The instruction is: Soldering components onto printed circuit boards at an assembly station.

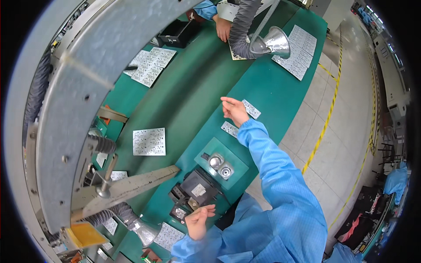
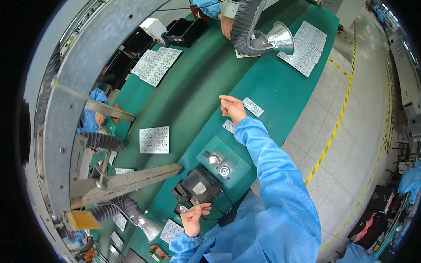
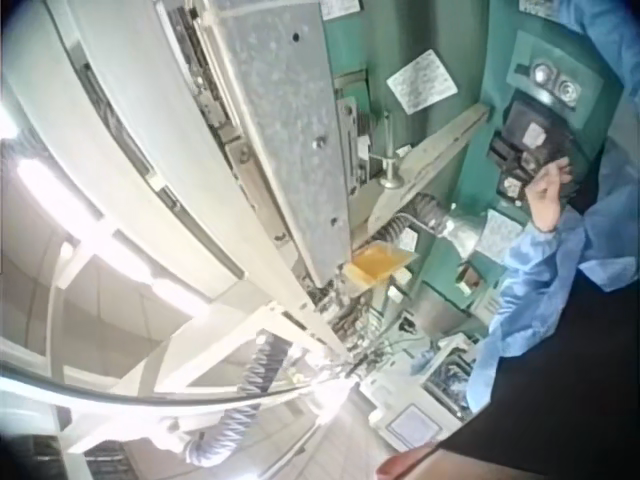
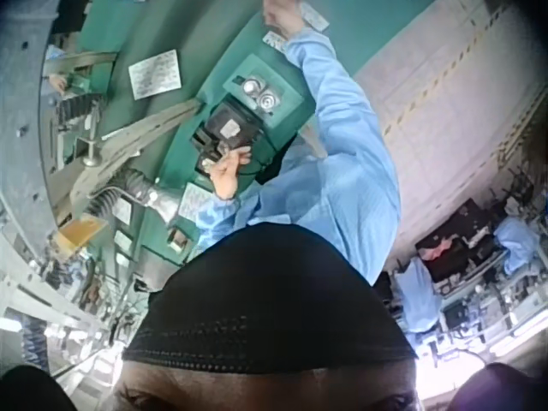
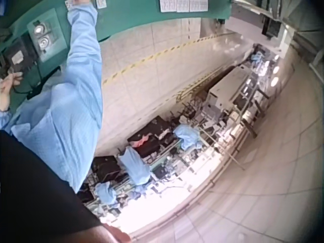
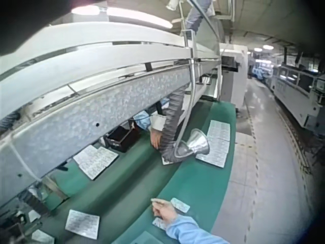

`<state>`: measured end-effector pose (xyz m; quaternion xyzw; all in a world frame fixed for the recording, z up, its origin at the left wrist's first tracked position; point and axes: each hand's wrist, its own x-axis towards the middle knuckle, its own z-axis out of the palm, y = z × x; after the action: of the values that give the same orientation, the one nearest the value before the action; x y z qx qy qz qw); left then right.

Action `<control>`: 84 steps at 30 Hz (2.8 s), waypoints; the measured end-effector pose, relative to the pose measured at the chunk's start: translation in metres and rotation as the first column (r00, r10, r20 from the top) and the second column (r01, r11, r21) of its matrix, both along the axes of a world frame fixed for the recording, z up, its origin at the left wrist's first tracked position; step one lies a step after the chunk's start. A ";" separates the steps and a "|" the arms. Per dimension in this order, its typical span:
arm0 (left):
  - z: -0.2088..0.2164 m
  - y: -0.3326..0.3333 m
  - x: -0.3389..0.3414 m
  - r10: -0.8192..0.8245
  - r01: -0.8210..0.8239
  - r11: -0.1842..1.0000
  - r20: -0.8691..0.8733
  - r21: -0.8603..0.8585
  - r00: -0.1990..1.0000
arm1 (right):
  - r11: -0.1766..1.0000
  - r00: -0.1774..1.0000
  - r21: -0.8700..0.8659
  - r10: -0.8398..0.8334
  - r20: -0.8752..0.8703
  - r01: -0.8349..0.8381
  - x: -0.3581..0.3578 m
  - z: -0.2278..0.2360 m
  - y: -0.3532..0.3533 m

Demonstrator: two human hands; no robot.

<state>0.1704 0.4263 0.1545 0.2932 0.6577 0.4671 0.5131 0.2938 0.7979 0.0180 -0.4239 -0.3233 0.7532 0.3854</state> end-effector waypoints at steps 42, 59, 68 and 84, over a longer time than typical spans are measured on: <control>-0.043 -0.466 -0.078 0.606 0.236 0.182 -0.298 0.954 0.737 | -0.153 0.990 0.985 -0.100 -0.099 0.083 0.015 0.097 -0.668; -0.006 -0.471 -0.144 0.736 0.331 0.429 -0.537 0.841 0.411 | -0.154 0.926 0.934 0.258 -0.277 0.323 -0.044 0.098 -0.589; 0.201 -0.458 -0.227 0.985 0.852 0.149 -0.147 0.503 -0.086 | -0.457 0.563 0.333 0.609 -0.559 0.825 -0.185 0.316 -0.510; 0.078 -0.500 -0.272 0.928 0.696 0.371 -0.266 0.614 -0.260 | -0.370 0.715 0.651 0.569 -0.406 0.663 -0.247 0.192 -0.529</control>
<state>-0.1014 -0.0742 0.2328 0.5938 0.4046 0.3608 -0.5946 0.0469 0.2694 0.2105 0.4034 -0.5899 0.1857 0.6744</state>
